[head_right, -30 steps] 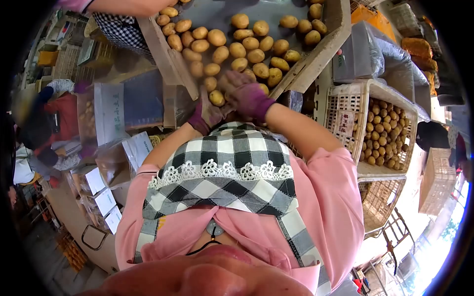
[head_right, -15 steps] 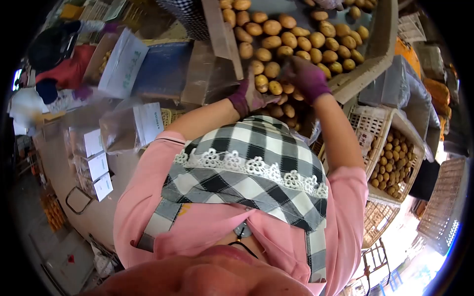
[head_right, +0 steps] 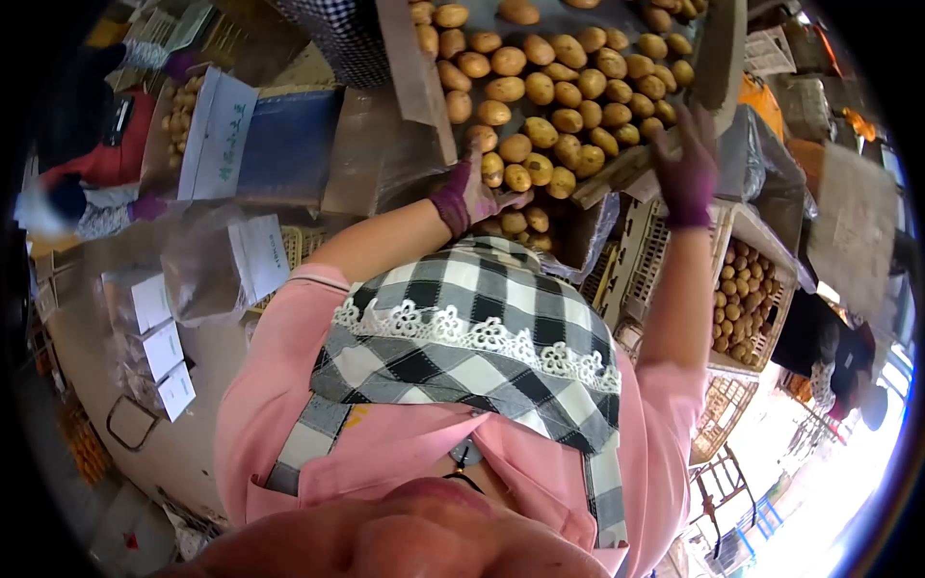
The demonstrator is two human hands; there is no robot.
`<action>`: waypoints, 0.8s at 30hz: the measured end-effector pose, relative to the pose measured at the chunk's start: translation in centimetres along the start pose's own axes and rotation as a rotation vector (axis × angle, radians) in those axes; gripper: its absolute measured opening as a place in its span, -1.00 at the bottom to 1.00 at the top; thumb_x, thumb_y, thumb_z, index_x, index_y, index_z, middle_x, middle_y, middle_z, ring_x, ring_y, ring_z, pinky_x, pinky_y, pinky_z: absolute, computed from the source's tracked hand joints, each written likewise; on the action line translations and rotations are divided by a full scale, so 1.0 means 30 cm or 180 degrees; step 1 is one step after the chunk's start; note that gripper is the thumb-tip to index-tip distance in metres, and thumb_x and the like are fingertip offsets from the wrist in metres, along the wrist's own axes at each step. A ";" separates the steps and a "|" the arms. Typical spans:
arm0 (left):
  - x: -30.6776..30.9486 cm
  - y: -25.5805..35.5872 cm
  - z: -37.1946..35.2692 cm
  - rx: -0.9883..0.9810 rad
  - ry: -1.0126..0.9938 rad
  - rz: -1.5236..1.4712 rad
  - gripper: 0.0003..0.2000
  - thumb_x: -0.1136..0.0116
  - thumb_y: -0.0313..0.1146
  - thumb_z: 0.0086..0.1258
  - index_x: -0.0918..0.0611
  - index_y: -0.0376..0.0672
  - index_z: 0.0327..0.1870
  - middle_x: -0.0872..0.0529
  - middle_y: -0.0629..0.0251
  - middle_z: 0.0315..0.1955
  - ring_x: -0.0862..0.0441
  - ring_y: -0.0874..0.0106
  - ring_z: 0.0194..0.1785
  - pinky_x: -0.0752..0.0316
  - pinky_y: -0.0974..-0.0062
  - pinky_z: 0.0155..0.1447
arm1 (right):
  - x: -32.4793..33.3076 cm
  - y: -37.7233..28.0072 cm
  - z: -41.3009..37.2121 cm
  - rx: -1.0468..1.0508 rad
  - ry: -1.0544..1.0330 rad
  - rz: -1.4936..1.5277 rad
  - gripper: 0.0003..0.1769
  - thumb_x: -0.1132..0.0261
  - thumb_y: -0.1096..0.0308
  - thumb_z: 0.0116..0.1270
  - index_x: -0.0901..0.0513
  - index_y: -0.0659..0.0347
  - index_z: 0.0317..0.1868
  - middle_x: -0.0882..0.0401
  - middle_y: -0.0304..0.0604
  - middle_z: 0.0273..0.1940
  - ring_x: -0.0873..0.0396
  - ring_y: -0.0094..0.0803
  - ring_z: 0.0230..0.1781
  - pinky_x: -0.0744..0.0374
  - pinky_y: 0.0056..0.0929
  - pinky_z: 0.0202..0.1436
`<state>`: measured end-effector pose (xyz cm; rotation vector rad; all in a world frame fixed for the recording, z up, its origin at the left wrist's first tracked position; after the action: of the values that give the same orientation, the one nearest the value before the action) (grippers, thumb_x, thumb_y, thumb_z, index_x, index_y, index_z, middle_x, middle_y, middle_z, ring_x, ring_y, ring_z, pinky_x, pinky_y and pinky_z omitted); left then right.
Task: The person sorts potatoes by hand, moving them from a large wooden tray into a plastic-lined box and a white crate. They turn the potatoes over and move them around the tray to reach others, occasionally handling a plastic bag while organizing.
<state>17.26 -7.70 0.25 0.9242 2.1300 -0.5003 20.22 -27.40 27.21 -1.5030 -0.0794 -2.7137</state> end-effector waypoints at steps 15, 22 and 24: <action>0.089 0.119 -0.088 -0.0169 0.0506 0.1832 -0.20 0.12 0.38 0.24 -0.19 -0.03 0.36 -0.29 0.14 0.26 -0.37 0.15 0.24 -0.45 -0.04 0.10 | -0.447 -0.185 -0.176 0.0086 -0.2471 0.0164 -0.33 -0.06 -0.15 0.22 -0.29 -0.12 0.31 0.11 0.03 0.46 -0.09 0.20 0.36 -0.07 0.25 0.34; -0.036 0.058 -0.115 0.0024 0.0063 0.1210 -0.03 0.09 0.51 0.08 -0.13 -0.06 0.39 -0.22 0.11 0.31 -0.24 0.07 0.30 -0.28 -0.09 0.26 | -0.538 -0.276 0.050 -0.1267 -0.1872 0.0219 -0.12 0.05 -0.32 0.26 0.04 -0.04 0.46 0.28 0.10 0.48 0.27 0.30 0.44 0.04 0.42 0.31; -0.051 0.050 -0.094 0.0066 -0.0059 0.0960 -0.01 0.13 0.51 0.09 -0.07 -0.08 0.41 -0.16 0.10 0.35 -0.20 0.06 0.34 -0.25 -0.10 0.29 | -0.564 -0.472 -0.028 -0.0177 -0.2019 -0.0123 -0.15 0.05 -0.27 0.27 0.00 -0.07 0.46 0.14 0.04 0.47 0.16 0.28 0.42 0.09 0.46 0.29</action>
<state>17.72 -5.73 3.17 1.2220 1.9264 -0.3759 27.67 -13.18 12.04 -2.3302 -0.0493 -2.1644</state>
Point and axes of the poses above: each hand's wrist, its own z-axis towards the middle knuckle, its own x-axis out of the back of the hand, y = z × x, the point moved 8 cm from there along z, towards the middle knuckle
